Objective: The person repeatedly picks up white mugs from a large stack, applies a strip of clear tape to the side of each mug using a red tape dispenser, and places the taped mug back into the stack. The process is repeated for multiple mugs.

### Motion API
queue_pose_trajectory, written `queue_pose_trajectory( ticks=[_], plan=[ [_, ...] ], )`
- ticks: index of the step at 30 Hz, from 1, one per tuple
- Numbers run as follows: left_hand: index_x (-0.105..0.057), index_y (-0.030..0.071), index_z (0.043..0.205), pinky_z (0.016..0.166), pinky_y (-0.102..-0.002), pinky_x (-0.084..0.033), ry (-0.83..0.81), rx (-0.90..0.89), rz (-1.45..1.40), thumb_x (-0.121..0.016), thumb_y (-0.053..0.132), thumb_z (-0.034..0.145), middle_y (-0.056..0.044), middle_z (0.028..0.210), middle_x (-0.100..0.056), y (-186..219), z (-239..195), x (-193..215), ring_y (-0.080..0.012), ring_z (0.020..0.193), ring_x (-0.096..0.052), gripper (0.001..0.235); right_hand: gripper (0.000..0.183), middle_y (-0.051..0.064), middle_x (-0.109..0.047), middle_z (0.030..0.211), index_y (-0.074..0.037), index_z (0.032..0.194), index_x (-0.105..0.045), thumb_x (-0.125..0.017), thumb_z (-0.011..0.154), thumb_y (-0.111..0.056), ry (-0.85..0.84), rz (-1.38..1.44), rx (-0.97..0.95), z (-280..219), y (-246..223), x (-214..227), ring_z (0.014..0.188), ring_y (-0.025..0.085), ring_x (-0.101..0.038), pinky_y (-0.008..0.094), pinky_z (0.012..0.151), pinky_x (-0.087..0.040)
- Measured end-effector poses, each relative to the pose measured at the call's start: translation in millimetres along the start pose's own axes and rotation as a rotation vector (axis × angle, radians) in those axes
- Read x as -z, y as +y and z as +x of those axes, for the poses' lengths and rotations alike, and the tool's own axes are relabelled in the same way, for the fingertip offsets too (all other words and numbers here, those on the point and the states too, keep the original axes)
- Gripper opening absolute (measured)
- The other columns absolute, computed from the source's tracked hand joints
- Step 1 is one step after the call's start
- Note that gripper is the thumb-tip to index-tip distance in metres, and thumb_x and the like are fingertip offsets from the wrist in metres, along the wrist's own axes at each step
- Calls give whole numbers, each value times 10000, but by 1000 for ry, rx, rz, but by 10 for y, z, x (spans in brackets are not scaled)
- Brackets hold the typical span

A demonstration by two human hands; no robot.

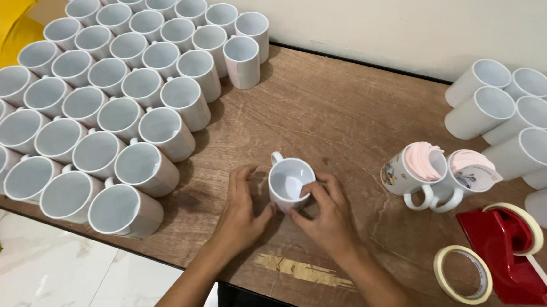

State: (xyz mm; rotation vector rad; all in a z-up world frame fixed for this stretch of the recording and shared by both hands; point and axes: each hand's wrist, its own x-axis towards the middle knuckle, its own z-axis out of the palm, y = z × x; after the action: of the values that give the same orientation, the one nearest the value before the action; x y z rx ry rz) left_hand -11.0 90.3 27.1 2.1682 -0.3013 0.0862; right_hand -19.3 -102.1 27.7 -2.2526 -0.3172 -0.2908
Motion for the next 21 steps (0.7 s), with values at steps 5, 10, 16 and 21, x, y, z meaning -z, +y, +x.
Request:
queue_pose_trajectory(
  ticks=[5,10,16,21],
  plan=[
    [-282,44,1329,1012,-505,-412,99,134,-112,-674,141,775,-218,1251,-482,-238,280,-34,-416,1244,-471,685,360,154,-553,1150,-136,902,-561,-824,659,-165,-16,-27,-55,533,-95,-298,1036,417,-601,488,832,-482],
    [-316,-26,1290,1060,-547,-350,284,19,-21,-661,59,775,-318,1316,-401,-309,501,-3,-498,1279,-387,627,360,134,-559,1169,-157,922,-549,-807,673,-185,30,-39,-60,1025,-117,-625,1031,421,-610,497,805,-505],
    [-288,6,1294,1131,-547,-273,296,19,50,-674,52,722,-294,1406,-235,-415,556,-66,-488,1359,-257,691,356,161,-581,1098,-134,952,-541,-792,708,-199,60,-35,33,1506,-185,-884,978,426,-624,483,757,-516],
    [-278,32,1291,1125,-540,-286,238,1,38,-670,135,762,-244,1355,-263,-464,582,-67,-462,1362,-277,666,393,208,-540,1117,-114,969,-525,-805,701,-177,163,9,131,1754,-87,-1145,1035,454,-575,500,847,-474]
  ],
)
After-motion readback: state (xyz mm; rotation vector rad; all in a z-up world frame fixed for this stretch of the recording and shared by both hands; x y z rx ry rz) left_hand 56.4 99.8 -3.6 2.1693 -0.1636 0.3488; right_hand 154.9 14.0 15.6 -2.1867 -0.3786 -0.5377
